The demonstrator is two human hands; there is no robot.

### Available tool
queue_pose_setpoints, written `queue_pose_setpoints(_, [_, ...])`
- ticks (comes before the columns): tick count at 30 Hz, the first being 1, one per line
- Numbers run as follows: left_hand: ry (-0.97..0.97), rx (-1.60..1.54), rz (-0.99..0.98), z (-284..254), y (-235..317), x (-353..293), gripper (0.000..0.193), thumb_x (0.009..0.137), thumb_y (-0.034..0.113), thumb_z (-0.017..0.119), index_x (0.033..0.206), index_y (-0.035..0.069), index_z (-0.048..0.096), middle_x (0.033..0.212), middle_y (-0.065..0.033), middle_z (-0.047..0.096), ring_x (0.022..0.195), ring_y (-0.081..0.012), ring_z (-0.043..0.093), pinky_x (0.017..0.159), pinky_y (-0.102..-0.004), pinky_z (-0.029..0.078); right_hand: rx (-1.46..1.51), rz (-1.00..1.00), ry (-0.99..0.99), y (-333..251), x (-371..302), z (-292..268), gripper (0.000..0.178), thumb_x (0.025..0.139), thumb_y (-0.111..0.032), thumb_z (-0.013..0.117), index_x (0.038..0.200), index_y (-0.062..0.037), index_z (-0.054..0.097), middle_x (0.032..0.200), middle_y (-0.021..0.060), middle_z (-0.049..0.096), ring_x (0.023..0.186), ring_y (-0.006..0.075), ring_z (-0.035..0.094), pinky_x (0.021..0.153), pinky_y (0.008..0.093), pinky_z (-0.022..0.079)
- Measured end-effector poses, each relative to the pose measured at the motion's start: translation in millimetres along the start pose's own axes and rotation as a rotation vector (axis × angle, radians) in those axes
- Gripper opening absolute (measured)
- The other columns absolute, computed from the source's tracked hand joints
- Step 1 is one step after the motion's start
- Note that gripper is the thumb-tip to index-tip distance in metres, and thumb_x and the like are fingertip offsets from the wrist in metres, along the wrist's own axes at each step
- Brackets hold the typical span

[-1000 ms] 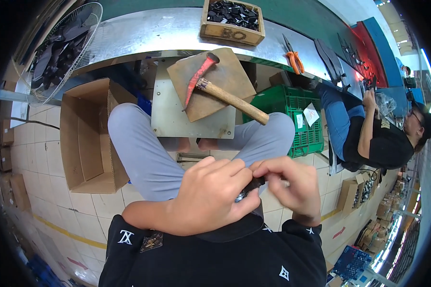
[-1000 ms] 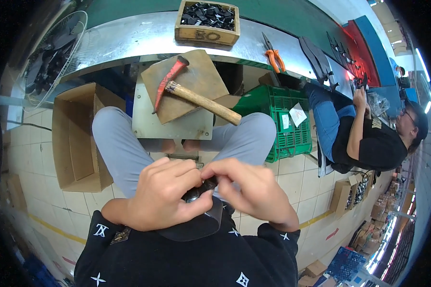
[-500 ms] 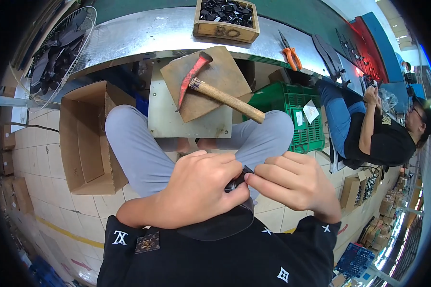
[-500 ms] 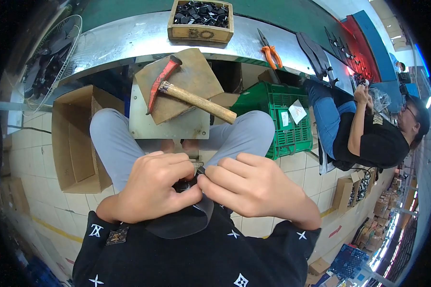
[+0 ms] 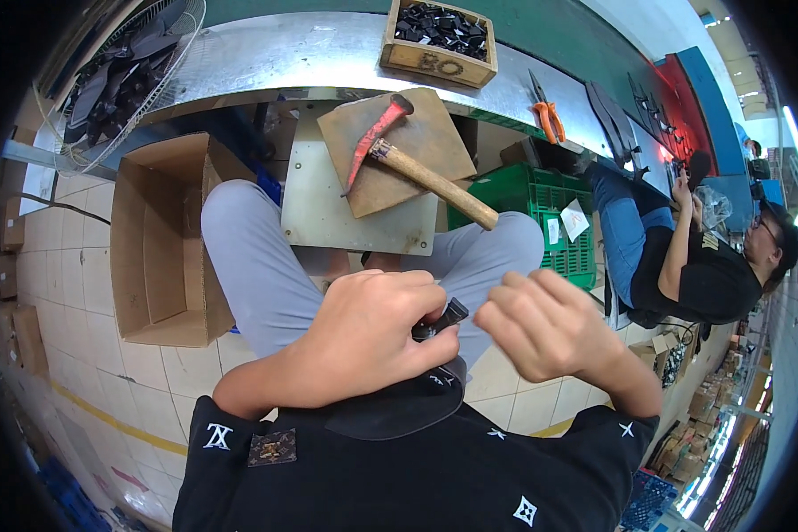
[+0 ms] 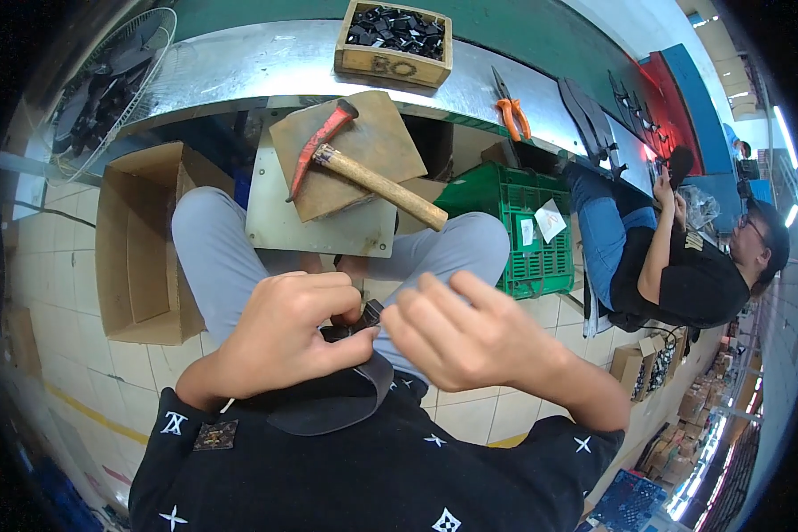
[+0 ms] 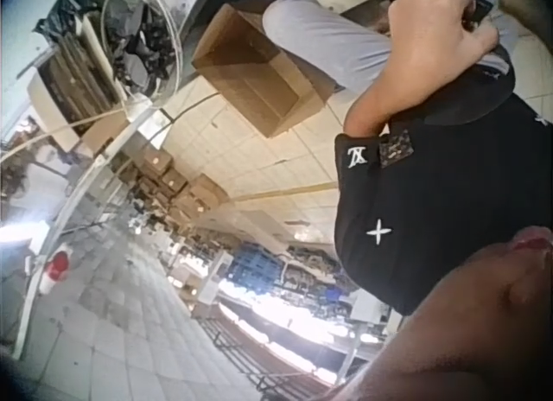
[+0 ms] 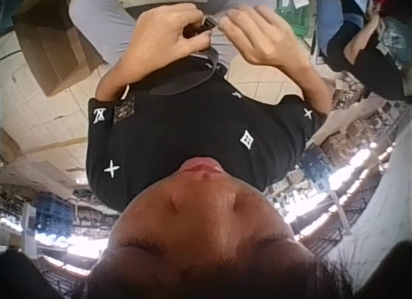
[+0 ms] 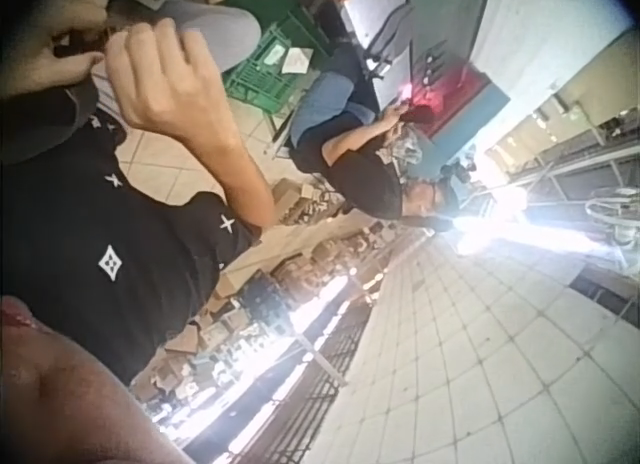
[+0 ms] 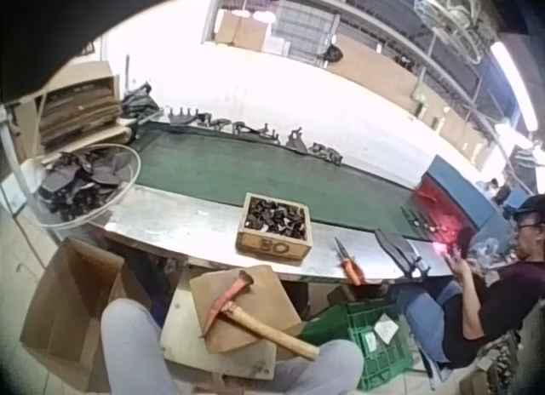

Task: Manually assemble shoe components using a hammer and small nails or tacks at a workstation.

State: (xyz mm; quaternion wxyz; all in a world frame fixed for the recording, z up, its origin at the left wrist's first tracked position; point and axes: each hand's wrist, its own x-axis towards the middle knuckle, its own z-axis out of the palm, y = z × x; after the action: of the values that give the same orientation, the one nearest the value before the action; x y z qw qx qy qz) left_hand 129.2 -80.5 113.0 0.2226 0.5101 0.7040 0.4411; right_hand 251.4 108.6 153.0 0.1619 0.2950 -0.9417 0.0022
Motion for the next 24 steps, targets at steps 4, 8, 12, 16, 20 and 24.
queue_pose_setpoints(4, [-0.077,-0.173,-0.084,-7,0,-3,0.025,0.083,0.021,0.072,0.073,0.002,0.061,0.069,-0.0096,0.058,0.062,-0.025,0.057,0.057,-0.0351,0.042,0.149,0.275,0.099,9,-7,-8,0.01,0.078,-0.005,0.064,0.084,-0.0017,0.057,0.082,0.0102,0.06,0.065,0.0228,0.058,0.057,0.0325,0.043])
queue_pose_setpoints(8, [-0.285,-0.531,-0.169,-16,-6,-2,0.023,0.088,0.019,0.07,0.077,0.001,0.064,0.071,-0.0075,0.06,0.065,-0.0179,0.056,0.06,-0.0313,0.042,0.342,0.5,0.053,9,-19,-19,0.017,0.085,-0.002,0.067,0.077,-0.0012,0.052,0.078,0.0103,0.06,0.058,0.0231,0.056,0.053,0.0334,0.043])
queue_pose_setpoints(12, [-0.267,-0.677,-0.245,-16,-5,-4,0.023,0.091,0.016,0.068,0.077,-0.001,0.065,0.074,-0.0065,0.063,0.07,-0.0139,0.057,0.064,-0.0294,0.042,0.767,0.731,0.024,5,-6,-15,0.007,0.086,0.0,0.069,0.092,0.0015,0.066,0.088,0.0117,0.067,0.071,0.0229,0.065,0.062,0.03,0.051])
queue_pose_setpoints(16, [-0.237,-0.723,-0.289,-12,-2,-9,0.024,0.092,0.015,0.066,0.075,-0.002,0.063,0.08,-0.0088,0.069,0.077,-0.0151,0.063,0.071,-0.0273,0.046,1.028,0.513,0.076,10,0,0,0.024,0.082,0.001,0.074,0.106,0.0012,0.07,0.097,0.0133,0.071,0.086,0.0245,0.07,0.072,0.031,0.056])
queue_pose_setpoints(20, [-0.249,-0.781,-0.309,-8,-4,-9,0.026,0.094,0.02,0.067,0.08,-0.001,0.063,0.07,-0.0032,0.055,0.071,-0.0112,0.05,0.065,-0.0275,0.039,1.123,0.474,0.109,13,-4,13,0.029,0.085,-0.007,0.074,0.112,0.0002,0.068,0.101,0.0135,0.069,0.093,0.0266,0.069,0.077,0.0331,0.055])
queue_pose_setpoints(24, [-0.382,-0.878,-0.26,-10,-8,-3,0.022,0.094,0.019,0.066,0.089,-0.001,0.07,0.081,-0.0061,0.067,0.081,-0.0129,0.059,0.075,-0.0264,0.045,1.28,0.379,0.058,22,-3,17,0.029,0.085,-0.01,0.075,0.111,0.0004,0.066,0.102,0.0128,0.066,0.092,0.0275,0.066,0.077,0.0342,0.054])
